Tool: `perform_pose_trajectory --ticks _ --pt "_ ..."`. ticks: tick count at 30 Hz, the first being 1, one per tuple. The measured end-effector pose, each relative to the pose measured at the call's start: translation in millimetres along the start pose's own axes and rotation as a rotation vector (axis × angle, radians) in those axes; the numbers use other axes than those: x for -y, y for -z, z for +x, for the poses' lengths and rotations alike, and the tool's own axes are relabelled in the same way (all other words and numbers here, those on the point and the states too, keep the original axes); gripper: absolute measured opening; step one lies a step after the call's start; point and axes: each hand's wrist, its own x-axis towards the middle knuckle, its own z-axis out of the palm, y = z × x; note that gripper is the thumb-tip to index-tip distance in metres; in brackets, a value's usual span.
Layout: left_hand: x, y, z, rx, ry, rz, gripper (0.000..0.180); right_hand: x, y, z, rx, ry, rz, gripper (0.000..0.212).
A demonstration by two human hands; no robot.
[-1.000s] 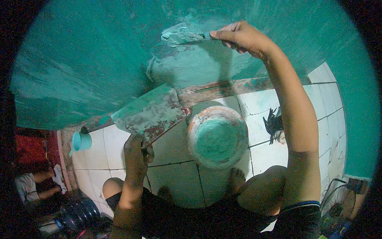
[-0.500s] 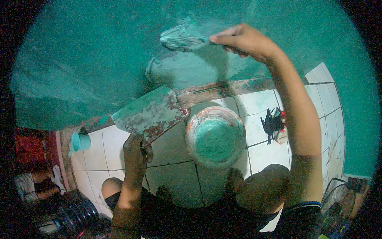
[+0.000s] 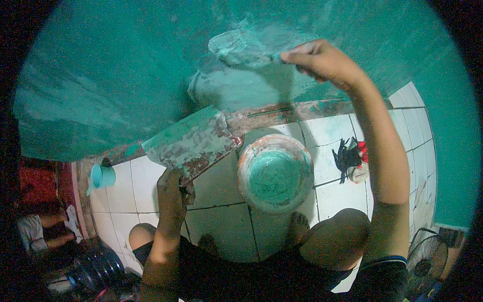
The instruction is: The person applies a light-green plaster mixture to a wall using a putty knife, scooping the material from a small tub and smoothing it onto the lower section of the green wall.
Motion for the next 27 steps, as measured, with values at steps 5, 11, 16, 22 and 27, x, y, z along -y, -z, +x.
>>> perform_pose_trajectory --ticks 5,11,16,22,27 --pt "-4 -5 -2 -0.020 0.025 0.007 0.015 -13 -22 27 0.062 0.015 0.001 0.032" --pt "-1 -1 0 -0.002 0.010 0.002 0.017 -12 26 10 -0.059 -0.005 -0.018 0.031" --pt "-2 1 1 0.011 0.011 -0.003 0.017 -6 9 17 0.052 0.025 0.000 0.035" --pt "-2 -5 2 -0.005 0.033 0.011 0.017 -20 4 58 0.014 0.120 0.036 0.037" --pt "-2 1 0 0.023 0.028 0.083 0.016 -41 29 40 -0.010 0.074 0.026 0.037"
